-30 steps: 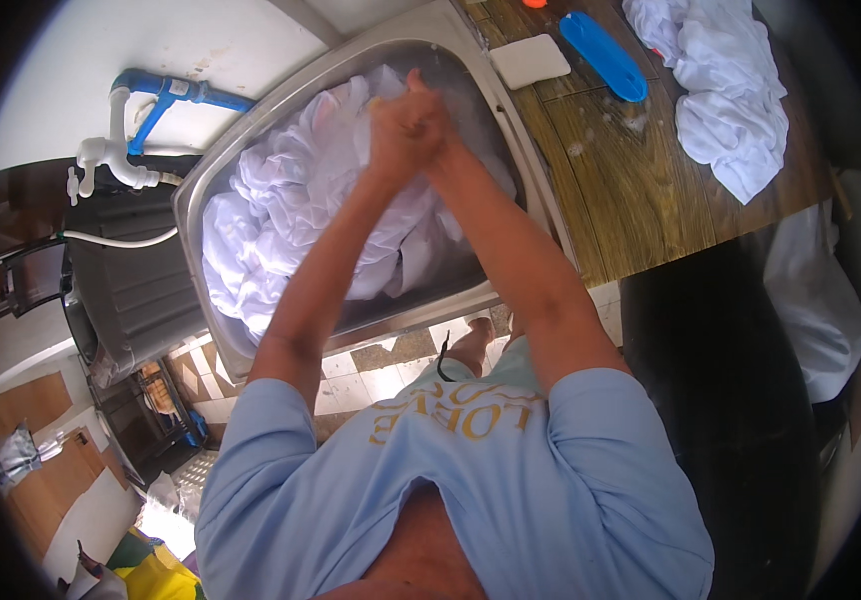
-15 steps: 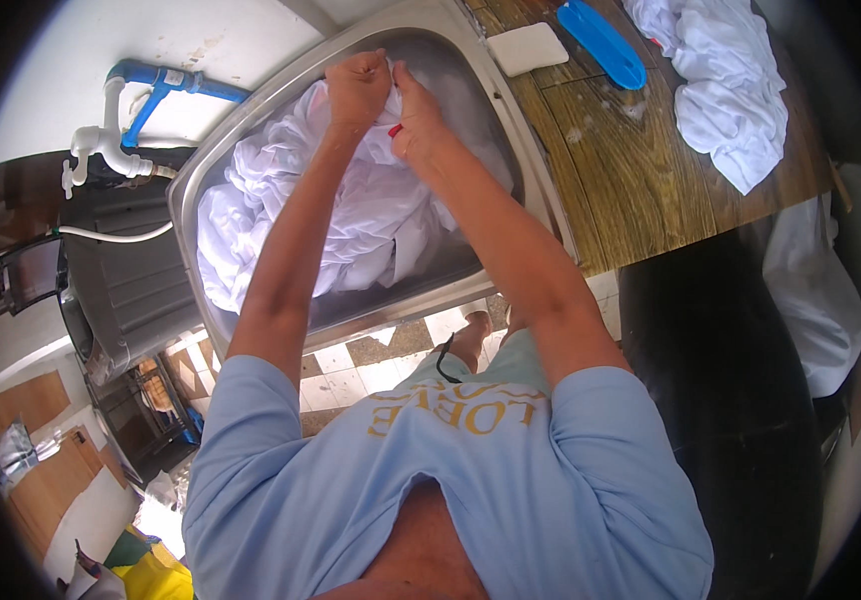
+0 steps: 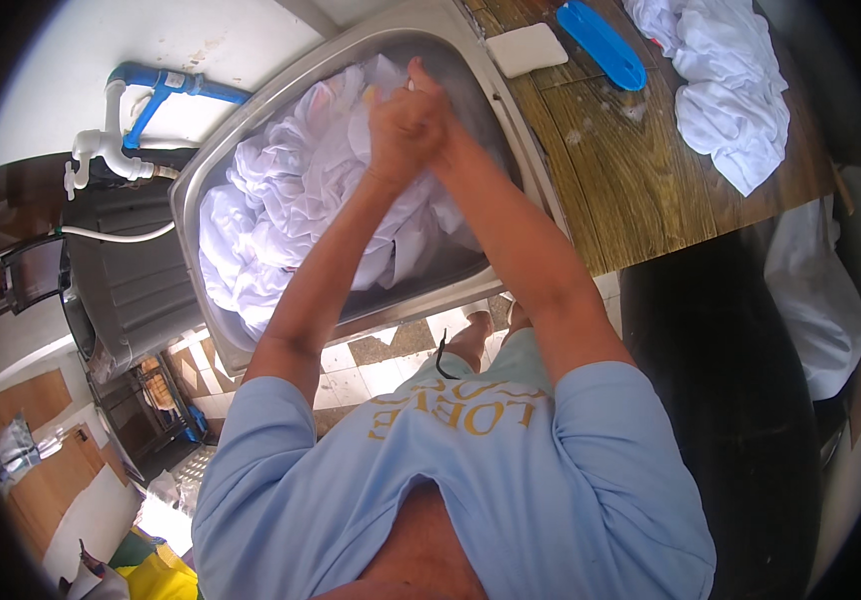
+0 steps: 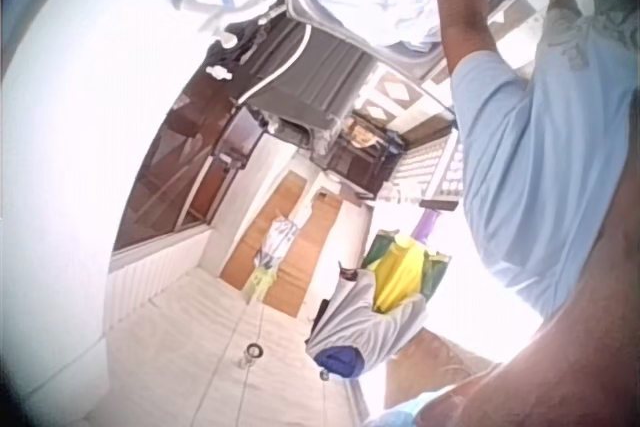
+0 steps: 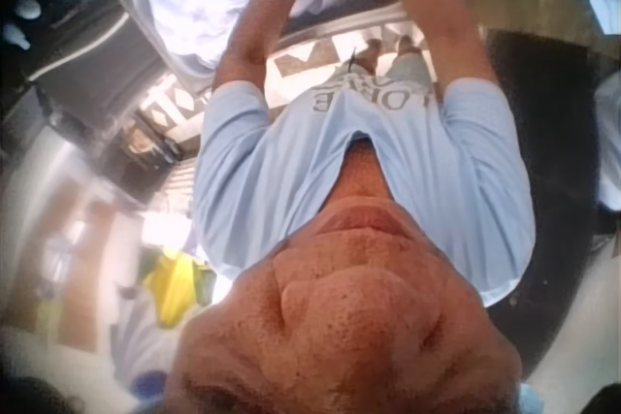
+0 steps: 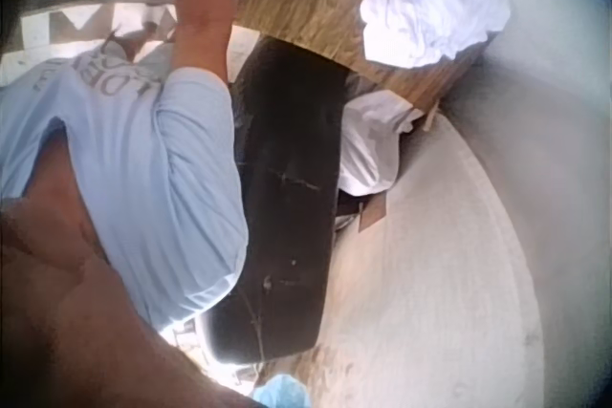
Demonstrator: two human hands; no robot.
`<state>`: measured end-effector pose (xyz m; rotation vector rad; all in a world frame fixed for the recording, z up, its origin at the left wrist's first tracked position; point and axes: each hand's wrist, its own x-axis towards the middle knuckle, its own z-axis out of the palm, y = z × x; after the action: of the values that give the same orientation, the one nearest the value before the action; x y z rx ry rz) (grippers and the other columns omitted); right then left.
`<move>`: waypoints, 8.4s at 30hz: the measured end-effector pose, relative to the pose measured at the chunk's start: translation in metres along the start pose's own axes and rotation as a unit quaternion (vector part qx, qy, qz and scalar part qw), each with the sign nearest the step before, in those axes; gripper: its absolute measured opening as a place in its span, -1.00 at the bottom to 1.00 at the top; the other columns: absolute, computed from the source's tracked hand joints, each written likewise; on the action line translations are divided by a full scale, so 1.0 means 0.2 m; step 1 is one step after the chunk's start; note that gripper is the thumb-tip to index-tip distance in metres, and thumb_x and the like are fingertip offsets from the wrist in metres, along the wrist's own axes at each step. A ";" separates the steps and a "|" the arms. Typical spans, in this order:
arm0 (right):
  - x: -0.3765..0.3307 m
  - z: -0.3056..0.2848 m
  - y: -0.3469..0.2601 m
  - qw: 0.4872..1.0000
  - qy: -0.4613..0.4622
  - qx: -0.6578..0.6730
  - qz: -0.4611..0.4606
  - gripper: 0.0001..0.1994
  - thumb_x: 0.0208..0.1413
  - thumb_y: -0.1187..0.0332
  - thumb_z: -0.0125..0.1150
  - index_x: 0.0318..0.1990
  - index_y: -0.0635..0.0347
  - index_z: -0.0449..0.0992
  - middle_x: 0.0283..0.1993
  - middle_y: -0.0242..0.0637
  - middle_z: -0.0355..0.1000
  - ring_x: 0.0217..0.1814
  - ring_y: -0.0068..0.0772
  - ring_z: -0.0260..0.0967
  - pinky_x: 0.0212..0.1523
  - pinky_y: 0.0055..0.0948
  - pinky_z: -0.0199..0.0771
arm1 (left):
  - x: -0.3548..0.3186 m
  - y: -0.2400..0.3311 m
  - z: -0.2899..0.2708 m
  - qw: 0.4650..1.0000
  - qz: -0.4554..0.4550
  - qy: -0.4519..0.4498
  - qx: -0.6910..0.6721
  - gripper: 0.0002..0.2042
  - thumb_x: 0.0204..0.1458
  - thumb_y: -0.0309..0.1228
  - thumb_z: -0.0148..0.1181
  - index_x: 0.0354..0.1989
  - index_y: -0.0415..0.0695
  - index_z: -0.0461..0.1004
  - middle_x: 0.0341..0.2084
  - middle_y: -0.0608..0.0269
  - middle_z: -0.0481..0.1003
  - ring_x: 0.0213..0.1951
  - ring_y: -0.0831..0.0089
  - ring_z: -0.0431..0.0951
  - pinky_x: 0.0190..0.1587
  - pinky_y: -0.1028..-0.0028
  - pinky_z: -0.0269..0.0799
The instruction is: The person washes white t-shirts by hand in a sink filled with water. They scrub the fabric against itself and lift the items to check for stains before submerging them again.
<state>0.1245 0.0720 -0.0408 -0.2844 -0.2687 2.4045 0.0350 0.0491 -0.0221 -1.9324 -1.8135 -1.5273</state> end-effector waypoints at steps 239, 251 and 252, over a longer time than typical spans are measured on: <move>0.08 0.08 0.13 0.954 0.294 -0.038 -0.041 -0.60 0.09 -0.08 0.05 -0.22 0.07 0.43 -0.28 -0.34 0.44 -0.32 -0.39 0.40 -0.22 -0.43 0.41 | 0.04 -0.06 -0.05 0.985 -0.144 -0.096 -0.012 -0.85 -0.12 -0.48 0.13 -0.67 -0.22 0.41 -0.75 0.00 0.36 -0.69 0.13 0.39 -0.59 0.33 0.26; 0.08 0.13 -0.02 0.932 0.344 -0.102 -0.044 -0.54 0.10 -0.14 -0.01 -0.50 0.10 0.32 -0.52 -0.37 0.24 -0.56 -0.46 0.11 -0.48 -0.43 0.22 | 0.09 -0.20 -0.16 0.880 -0.398 -0.128 -0.226 -0.73 -0.02 -0.34 0.23 -0.66 -0.20 0.41 -0.79 0.36 0.33 -0.69 0.66 0.20 -0.65 0.52 0.12; 0.08 0.12 -0.04 0.939 0.324 -0.106 -0.043 -0.55 0.08 -0.14 0.02 -0.52 0.08 0.31 -0.54 -0.38 0.24 -0.55 -0.47 0.13 -0.47 -0.43 0.24 | 0.11 -0.15 -0.19 0.825 -0.463 -0.143 -0.290 -0.75 -0.02 -0.33 0.24 -0.63 -0.21 0.44 -0.75 0.41 0.37 -0.68 0.66 0.24 -0.64 0.54 0.14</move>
<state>0.1099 0.0856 -0.0182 -1.1070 -0.2246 2.0595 -0.0159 0.0489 -0.0052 -1.5297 -2.9795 -2.3783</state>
